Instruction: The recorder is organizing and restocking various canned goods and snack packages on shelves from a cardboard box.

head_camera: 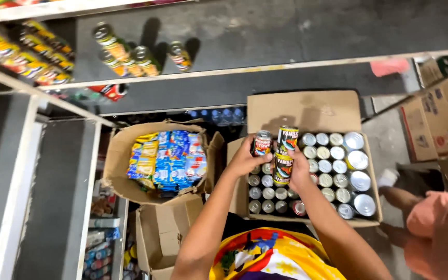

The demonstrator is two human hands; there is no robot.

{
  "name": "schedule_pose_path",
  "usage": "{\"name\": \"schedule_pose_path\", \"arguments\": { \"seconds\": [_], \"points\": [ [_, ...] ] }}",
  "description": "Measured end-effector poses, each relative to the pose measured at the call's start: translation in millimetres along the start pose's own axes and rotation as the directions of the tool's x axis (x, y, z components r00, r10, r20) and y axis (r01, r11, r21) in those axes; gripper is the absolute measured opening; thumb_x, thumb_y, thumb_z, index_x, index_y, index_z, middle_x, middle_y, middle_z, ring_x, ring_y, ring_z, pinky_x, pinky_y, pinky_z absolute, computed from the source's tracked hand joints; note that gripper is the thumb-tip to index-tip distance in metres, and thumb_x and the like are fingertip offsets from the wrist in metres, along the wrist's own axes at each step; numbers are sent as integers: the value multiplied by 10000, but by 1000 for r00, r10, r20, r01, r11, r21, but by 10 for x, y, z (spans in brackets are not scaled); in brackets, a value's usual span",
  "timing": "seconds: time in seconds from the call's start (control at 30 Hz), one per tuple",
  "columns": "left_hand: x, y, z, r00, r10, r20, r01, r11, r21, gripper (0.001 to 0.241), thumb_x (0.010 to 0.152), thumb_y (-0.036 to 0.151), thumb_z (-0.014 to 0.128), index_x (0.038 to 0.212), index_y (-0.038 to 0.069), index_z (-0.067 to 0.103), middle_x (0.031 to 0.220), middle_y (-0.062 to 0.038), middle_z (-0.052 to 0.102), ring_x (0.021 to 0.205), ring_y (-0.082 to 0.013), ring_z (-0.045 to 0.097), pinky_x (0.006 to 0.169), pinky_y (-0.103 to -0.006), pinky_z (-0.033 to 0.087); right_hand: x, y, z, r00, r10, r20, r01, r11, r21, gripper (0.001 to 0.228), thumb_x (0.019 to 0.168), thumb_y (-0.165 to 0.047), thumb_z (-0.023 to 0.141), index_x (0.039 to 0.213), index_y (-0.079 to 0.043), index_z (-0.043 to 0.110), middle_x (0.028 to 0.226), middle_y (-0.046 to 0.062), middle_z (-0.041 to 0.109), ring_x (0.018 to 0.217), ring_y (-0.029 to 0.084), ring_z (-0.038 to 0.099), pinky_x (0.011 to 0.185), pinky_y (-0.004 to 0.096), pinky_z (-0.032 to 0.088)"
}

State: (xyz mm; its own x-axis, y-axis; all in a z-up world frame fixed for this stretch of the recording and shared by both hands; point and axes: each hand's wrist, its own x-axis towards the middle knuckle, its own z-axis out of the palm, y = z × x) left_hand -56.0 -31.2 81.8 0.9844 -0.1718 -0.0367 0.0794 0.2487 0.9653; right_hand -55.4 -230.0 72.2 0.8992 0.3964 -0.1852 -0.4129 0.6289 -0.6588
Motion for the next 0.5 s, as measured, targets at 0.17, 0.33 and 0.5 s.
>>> {"name": "schedule_pose_path", "arguments": {
  "seconds": [0.17,0.33,0.5],
  "points": [
    [64,544,-514,981,115,-156,-70,960,270,615,779,124,881,1309,7,591,1201,-71,665,1107,-181,658,987,-353,536,470,-25,644,998,58,-20,-59,996,-66,551,893,-314,509,1388,-71,489,1112,106,716,696,252,681,614,442,592],
    [321,1172,-1059,933,261,-249,-209,954,216,650,726,55,895,1291,16,576,1159,-67,713,1074,-169,687,989,-343,554,1195,142,1228,974,17,228,-7,999,-43,570,939,-353,529,1412,-37,532,977,153,681,705,257,696,635,451,612],
    [707,1828,-1573,781,509,-361,-327,826,459,664,676,-76,862,1280,17,601,1168,-70,725,1097,-154,689,991,-321,557,1907,197,1881,994,47,96,-33,988,-149,458,936,-377,543,1304,-107,500,992,141,667,719,265,700,631,452,606]
  ]
}}
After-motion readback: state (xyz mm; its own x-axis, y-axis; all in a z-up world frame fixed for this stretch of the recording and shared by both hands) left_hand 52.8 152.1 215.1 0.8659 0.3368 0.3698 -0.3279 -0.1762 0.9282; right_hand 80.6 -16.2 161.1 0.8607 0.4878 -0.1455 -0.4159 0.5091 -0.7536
